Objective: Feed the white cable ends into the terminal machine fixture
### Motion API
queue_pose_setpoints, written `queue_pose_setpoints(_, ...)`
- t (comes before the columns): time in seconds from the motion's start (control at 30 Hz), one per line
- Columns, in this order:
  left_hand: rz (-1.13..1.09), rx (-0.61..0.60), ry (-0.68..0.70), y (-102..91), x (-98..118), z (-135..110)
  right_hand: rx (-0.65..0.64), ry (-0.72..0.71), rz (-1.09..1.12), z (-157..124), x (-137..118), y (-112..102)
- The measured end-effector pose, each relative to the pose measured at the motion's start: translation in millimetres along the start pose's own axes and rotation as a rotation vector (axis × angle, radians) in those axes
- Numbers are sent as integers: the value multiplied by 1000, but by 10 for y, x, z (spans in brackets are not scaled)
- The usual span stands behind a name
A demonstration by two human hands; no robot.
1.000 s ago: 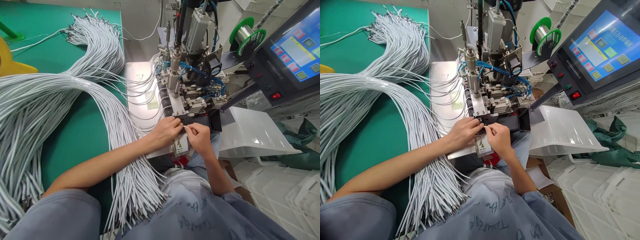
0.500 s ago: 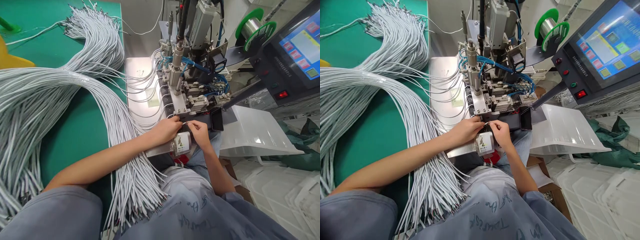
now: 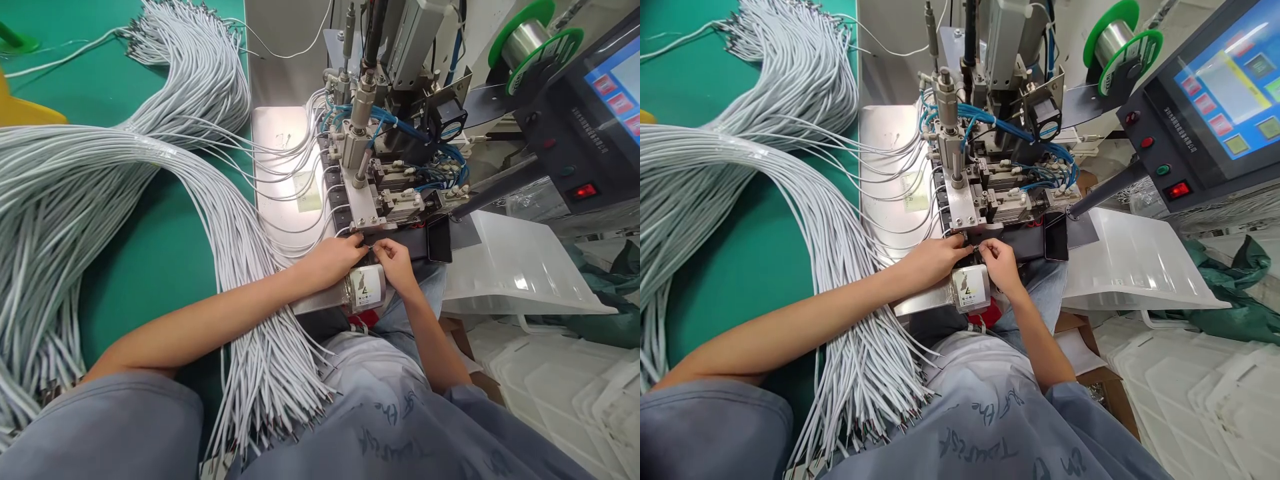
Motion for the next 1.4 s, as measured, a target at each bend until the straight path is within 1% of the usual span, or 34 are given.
queue_pose_setpoints(0.13, 44, 1, 35, -29, 7, -9, -21, 19, -21, 5, 16, -8)
queue_pose_setpoints(0.4, 74, -14, 49, -47, 17, -4, -41, 23, -34, 5, 6, -17)
queue_pose_setpoints(0.53, 88, -31, 59, -51, 13, -4, -31, 36, -40, 13, 24, -6)
queue_pose_setpoints(0.73, 71, -26, 54, -63, 5, -1, 20, 44, 42, 37, 12, -12)
queue_pose_setpoints(0.87, 79, -8, 56, -59, 9, -26, -37, 86, 11, 74, 21, -17)
queue_pose_setpoints(0.97, 95, 24, 24, -69, 21, -44, -103, 109, 21, 88, 43, -7)
queue_pose_setpoints(1.07, 119, 10, 14, -106, 48, -54, -160, 72, 8, 93, 53, 7)
queue_pose_setpoints(1.13, 152, -16, 10, -134, 65, -68, -170, 38, -22, 97, 49, 9)
queue_pose_setpoints(1.23, 195, -34, -51, -153, 71, -112, -153, 4, -83, 107, 34, -7)
queue_pose_setpoints(1.3, 203, -31, -84, -150, 67, -146, -134, 13, -94, 110, 30, -25)
queue_pose_setpoints(1.4, 197, -23, -82, -147, 66, -176, -82, 40, -63, 103, 38, -39)
Point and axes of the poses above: each hand's wrist, its own z-axis towards the middle knuckle, its own y-axis out of the palm, x = y × z, the point moved 2 cm from there along z, towards the middle knuckle, and after that the axes turned 7 degrees about z, right-handed, at the moved point
